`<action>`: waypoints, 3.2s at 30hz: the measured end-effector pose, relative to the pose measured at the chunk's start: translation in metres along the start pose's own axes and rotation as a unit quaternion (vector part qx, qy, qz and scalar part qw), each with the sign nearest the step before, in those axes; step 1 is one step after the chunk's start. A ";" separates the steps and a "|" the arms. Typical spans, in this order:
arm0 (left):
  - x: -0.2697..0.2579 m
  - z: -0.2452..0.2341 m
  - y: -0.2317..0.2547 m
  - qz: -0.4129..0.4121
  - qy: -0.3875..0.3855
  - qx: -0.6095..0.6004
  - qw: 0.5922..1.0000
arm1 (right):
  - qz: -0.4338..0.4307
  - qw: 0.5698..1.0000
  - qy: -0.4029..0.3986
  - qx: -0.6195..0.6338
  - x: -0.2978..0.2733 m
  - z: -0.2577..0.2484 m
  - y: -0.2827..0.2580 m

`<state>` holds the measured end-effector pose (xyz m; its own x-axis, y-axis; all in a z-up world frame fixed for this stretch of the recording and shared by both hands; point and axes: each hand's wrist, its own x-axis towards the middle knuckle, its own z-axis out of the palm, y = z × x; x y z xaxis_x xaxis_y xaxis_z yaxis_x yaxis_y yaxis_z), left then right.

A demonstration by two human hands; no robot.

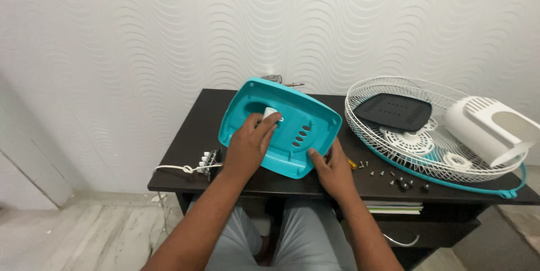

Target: The person disassembles a teal LG fan, removes the motor and internal components, and uses a screwdriver to adjust parts. The person then reassembles the fan housing and secures internal components.

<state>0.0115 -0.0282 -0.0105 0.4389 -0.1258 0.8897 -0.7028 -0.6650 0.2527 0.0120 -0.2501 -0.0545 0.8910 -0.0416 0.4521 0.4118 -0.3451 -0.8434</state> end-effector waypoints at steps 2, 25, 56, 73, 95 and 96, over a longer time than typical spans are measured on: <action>-0.002 0.000 -0.002 0.013 0.019 -0.001 1.000 | -0.015 0.994 0.000 0.108 -0.001 0.002 -0.005; -0.024 0.000 -0.011 -0.039 0.076 -0.009 0.996 | -0.065 0.859 0.441 -0.253 -0.087 -0.108 0.048; -0.024 0.001 -0.010 -0.044 0.070 -0.015 0.996 | -0.034 0.941 0.220 -0.254 -0.038 -0.063 -0.039; -0.027 0.009 -0.022 -0.064 0.077 -0.022 0.995 | -0.034 0.993 0.042 0.108 0.008 0.059 -0.089; -0.029 0.008 -0.020 -0.052 0.104 -0.036 0.993 | -0.057 0.990 0.063 0.108 0.002 0.080 -0.084; -0.029 0.008 -0.020 -0.062 0.098 -0.040 0.992 | -0.061 0.990 0.066 0.108 0.003 0.081 -0.084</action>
<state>0.0172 -0.0167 -0.0444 0.4132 0.1052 0.9046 -0.6954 -0.6049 0.3880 -0.0039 -0.1455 -0.0058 0.8050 -0.1384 0.5770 0.5595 -0.1465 -0.8158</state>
